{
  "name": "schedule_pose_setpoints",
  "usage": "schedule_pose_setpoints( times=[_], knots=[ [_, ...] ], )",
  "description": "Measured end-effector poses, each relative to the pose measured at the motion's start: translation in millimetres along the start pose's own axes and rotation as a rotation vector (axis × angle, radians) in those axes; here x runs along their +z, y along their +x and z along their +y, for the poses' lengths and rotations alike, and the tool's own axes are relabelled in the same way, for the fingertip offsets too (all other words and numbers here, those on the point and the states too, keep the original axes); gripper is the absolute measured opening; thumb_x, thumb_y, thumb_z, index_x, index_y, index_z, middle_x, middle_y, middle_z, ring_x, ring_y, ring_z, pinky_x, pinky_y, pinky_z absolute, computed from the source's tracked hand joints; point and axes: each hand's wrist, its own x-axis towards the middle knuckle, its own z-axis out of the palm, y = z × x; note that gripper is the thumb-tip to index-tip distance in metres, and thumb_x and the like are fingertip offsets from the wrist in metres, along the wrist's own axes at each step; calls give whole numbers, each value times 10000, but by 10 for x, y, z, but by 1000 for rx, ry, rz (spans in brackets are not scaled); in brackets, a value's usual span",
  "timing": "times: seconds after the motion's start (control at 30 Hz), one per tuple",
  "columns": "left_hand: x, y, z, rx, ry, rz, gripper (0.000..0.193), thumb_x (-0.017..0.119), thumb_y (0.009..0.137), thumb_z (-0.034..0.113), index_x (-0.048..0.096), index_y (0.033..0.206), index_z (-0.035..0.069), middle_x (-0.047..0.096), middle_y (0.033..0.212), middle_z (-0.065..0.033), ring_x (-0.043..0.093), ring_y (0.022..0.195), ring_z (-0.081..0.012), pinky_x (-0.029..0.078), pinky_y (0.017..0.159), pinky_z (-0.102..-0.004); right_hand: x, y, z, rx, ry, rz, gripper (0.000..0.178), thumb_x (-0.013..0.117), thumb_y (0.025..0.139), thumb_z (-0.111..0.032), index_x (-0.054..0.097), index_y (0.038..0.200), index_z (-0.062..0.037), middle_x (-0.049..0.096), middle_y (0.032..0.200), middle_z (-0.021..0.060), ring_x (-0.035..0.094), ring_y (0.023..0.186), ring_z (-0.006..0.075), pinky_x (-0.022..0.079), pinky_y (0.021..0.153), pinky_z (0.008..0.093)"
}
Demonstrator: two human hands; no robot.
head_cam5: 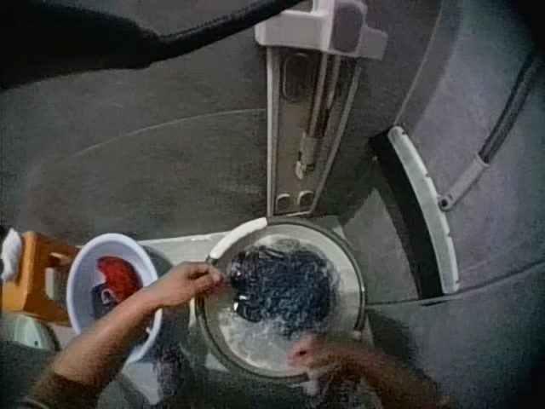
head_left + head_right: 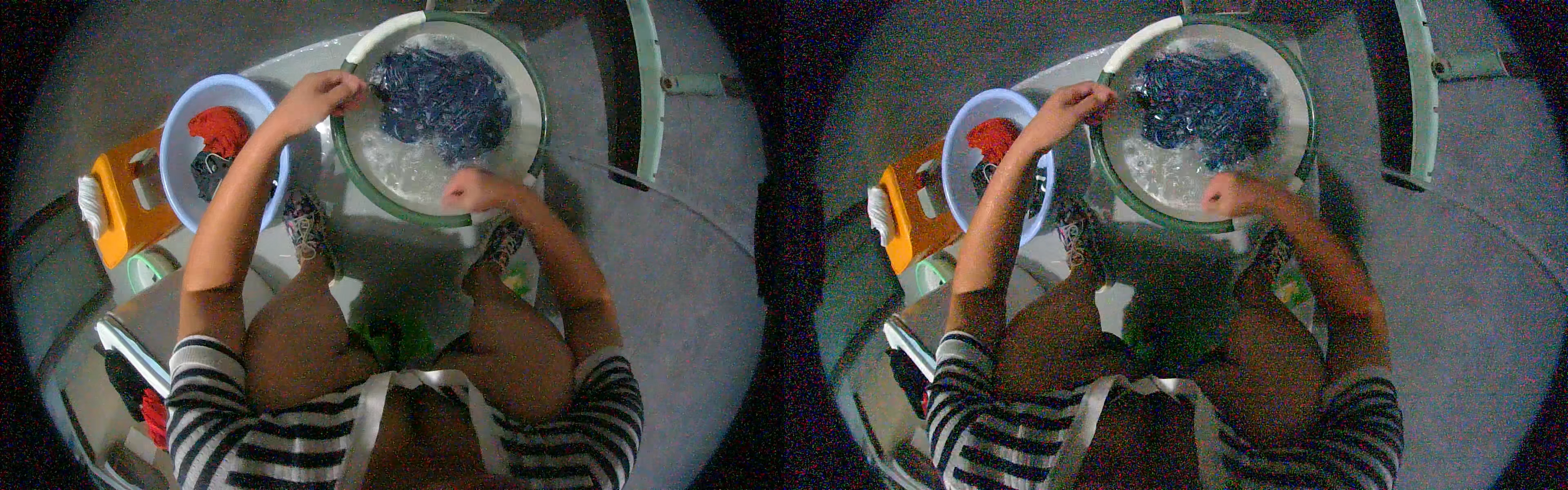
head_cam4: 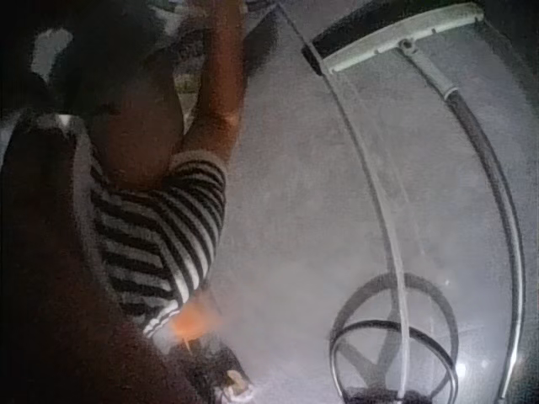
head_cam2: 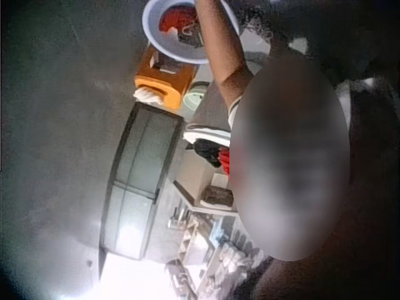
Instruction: The person washes and wrings clothes in a washbasin by hand, empties and refills the washbasin with water, and washes additional clothes in the washbasin.
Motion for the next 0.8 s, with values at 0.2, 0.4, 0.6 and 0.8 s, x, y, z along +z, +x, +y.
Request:
schedule_pose_setpoints(
  times=[0.2,0.4,0.6,0.8],
  knots=[
    [-96,-46,-48,-163,-118,125,200,444,910,197,563,983,55,612,909,-34,582,805,-132,470,725,-260,75,1269,-181,-221,282,497,251,456,859,-172,521,1053,-25,590,911,118,554,841,214,439,783,338],
    [224,-49,37,-124,25,-115,172,478,883,169,571,941,38,608,850,-22,562,754,-105,464,670,-244,-839,1022,-142,-147,1101,1144,460,475,873,-145,352,1313,-84,511,1198,129,528,1030,207,438,836,315],
    [676,211,-262,47,176,-175,244,552,834,159,544,1043,32,603,898,-57,561,846,-169,439,798,-291,-666,312,348,-63,255,961,380,541,837,-203,500,1205,-117,509,1214,93,509,1059,245,407,872,361],
    [938,556,-432,469,546,250,403,564,817,238,482,1172,67,507,1063,-190,522,979,-368,420,860,-407,-340,304,229,248,-259,902,443,599,795,-288,503,1220,-207,414,1312,81,355,1196,327,279,993,423]
  ],
)
